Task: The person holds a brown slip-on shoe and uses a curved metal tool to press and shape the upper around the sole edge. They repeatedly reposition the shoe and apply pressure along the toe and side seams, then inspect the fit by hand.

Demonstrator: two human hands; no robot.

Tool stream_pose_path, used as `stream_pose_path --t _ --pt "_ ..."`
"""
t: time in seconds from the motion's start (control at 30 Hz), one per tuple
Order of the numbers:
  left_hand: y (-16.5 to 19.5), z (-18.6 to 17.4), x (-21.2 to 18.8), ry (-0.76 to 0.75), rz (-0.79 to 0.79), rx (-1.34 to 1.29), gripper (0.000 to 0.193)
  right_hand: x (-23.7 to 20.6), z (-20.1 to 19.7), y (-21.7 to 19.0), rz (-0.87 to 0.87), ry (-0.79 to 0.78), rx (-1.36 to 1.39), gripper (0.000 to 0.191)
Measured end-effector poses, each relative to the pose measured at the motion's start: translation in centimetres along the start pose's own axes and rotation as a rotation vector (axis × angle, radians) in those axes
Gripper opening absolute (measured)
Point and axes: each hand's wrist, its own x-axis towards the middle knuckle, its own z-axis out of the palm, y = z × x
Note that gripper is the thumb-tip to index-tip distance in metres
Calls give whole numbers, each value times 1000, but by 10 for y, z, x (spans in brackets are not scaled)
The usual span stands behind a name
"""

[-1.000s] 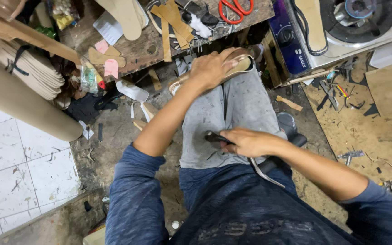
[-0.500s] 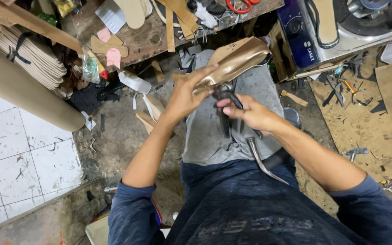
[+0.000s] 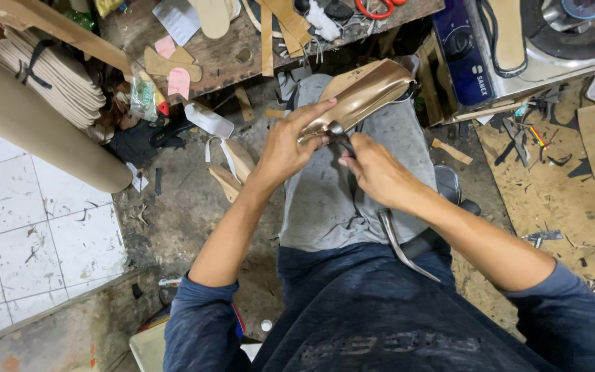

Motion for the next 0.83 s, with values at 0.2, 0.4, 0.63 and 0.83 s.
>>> stream_pose_path --t 0.2,0.4,0.63,0.83 --pt "-5 -4 -2 -5 104 64 68 -5 9 -2 -132 90 -319 25" --pt "-11 -3 9 -40 35 84 45 2 32 23 -261 253 -346 22" --pt "-4 13 6 1 130 339 44 -1 8 29 -236 104 -486 20" --pt "-6 16 9 5 159 330 43 0 10 30 -90 112 -418 25"
